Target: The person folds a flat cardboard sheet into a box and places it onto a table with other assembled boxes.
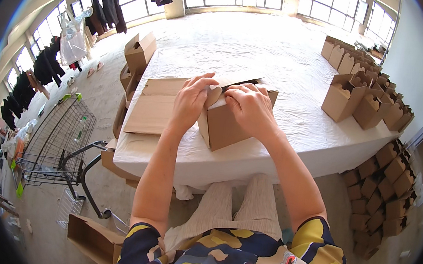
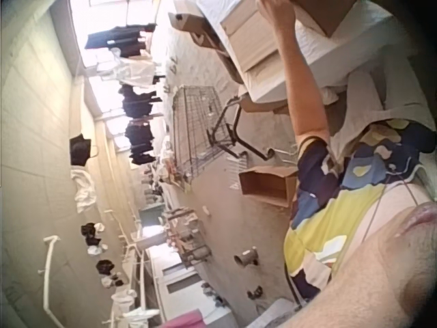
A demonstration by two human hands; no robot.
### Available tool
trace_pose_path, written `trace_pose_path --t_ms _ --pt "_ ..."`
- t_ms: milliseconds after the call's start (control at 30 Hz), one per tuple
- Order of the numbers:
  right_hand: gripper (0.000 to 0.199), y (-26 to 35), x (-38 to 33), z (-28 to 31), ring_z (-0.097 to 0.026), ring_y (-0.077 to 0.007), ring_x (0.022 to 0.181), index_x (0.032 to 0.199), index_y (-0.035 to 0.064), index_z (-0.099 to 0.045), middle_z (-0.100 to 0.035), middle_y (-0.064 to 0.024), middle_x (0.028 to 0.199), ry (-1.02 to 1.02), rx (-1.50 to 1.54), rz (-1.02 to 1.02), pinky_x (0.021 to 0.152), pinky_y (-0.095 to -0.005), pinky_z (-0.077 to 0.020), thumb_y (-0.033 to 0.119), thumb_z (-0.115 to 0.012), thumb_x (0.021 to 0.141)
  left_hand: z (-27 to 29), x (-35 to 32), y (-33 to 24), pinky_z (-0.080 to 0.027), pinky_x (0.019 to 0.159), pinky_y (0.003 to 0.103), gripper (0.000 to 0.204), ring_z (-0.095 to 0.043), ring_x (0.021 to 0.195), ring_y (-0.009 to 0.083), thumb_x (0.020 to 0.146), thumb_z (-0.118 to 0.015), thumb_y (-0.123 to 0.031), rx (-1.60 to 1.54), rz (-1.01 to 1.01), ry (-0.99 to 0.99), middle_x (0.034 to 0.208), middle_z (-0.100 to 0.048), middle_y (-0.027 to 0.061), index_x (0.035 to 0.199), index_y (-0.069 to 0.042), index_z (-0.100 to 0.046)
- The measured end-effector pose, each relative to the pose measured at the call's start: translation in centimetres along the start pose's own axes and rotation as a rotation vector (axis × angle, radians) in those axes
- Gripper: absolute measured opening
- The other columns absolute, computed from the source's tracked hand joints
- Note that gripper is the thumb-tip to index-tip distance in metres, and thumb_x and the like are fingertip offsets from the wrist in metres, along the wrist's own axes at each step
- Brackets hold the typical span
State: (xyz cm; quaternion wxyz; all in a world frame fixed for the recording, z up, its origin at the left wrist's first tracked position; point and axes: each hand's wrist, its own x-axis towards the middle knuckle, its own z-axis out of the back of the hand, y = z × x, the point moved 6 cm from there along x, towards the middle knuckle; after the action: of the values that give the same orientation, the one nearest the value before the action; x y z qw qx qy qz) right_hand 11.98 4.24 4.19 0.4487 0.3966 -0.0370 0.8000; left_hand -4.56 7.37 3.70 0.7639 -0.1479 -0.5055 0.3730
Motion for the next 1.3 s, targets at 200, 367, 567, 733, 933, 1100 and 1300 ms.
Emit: trace_pose_path --t_ms 200,367,567,733,933,1100,1300 --pt "0.025 0.2 1.7 -1.3 -0.065 -0.0277 0.103 0.103 0.0052 -0.074 -0.074 -0.0089 0.102 0.247 0.045 -0.017 0.099 -0.0463 -0.0423 0.021 -0.056 0.096 0.1 0.1 0.7 -0.045 0.100 0.033 0.018 -0.057 0.118 0.0218 0.100 -0.059 -0.017 -0.026 0.045 0.087 0.135 -0.061 0.0087 0.108 -0.005 -0.070" --pt "0.034 -0.6 2.2 -3.2 -0.059 -0.0284 0.114 0.104 0.0091 -0.075 -0.068 -0.0128 0.113 0.353 0.087 0.009 0.102 -0.0443 -0.0375 0.031 -0.050 0.096 0.1 0.7 1.2 -0.046 0.096 0.032 0.018 -0.057 0.113 0.0189 0.101 -0.061 -0.021 -0.067 0.026 0.125 0.133 -0.059 0.0075 0.106 -0.006 -0.069" --pt "0.035 1.2 2.7 -2.9 -0.052 -0.0278 0.120 0.105 0.0119 -0.075 -0.062 -0.0108 0.123 0.380 0.028 -0.129 0.105 -0.0436 -0.0345 0.034 -0.051 0.094 0.9 0.9 1.1 -0.043 0.096 0.032 0.015 -0.054 0.113 0.0169 0.100 -0.062 -0.020 -0.132 0.051 0.120 0.131 -0.057 0.0065 0.103 -0.007 -0.068" --pt "0.034 1.1 2.5 -2.9 -0.054 -0.0268 0.117 0.107 0.0117 -0.074 -0.065 -0.0073 0.120 0.318 0.012 -0.099 0.104 -0.0436 -0.0353 0.033 -0.052 0.093 0.9 0.6 0.5 -0.042 0.096 0.032 0.013 -0.054 0.110 0.0158 0.100 -0.061 -0.019 -0.189 0.028 0.119 0.133 -0.057 0.0065 0.102 -0.007 -0.067" --pt "0.030 1.1 2.5 -2.8 -0.057 -0.0282 0.114 0.105 0.0096 -0.074 -0.069 -0.0065 0.110 0.251 0.122 -0.116 0.103 -0.0449 -0.0366 0.029 -0.056 0.090 0.9 0.4 0.6 -0.042 0.093 0.031 0.015 -0.054 0.106 0.0148 0.100 -0.061 -0.019 -0.238 0.089 0.127 0.130 -0.059 0.0060 0.097 -0.004 -0.064" --pt "0.027 0.6 2.5 -2.4 -0.058 -0.0290 0.114 0.105 0.0089 -0.073 -0.070 -0.0071 0.109 0.175 0.199 -0.165 0.103 -0.0449 -0.0370 0.026 -0.061 0.088 0.7 0.5 0.5 -0.044 0.091 0.031 0.019 -0.055 0.105 0.0157 0.102 -0.058 -0.021 -0.178 0.076 0.122 0.124 -0.061 0.0063 0.098 -0.003 -0.062" --pt "0.024 -0.2 2.6 -2.5 -0.061 -0.0260 0.097 0.104 0.0083 -0.074 -0.068 -0.0093 0.099 0.105 0.430 -0.250 0.088 -0.0405 -0.0457 0.022 -0.071 0.085 1.2 0.5 0.8 -0.045 0.092 0.032 0.019 -0.056 0.105 0.0175 0.104 -0.054 -0.019 -0.124 0.109 0.135 0.121 -0.060 0.0072 0.101 -0.002 -0.060"
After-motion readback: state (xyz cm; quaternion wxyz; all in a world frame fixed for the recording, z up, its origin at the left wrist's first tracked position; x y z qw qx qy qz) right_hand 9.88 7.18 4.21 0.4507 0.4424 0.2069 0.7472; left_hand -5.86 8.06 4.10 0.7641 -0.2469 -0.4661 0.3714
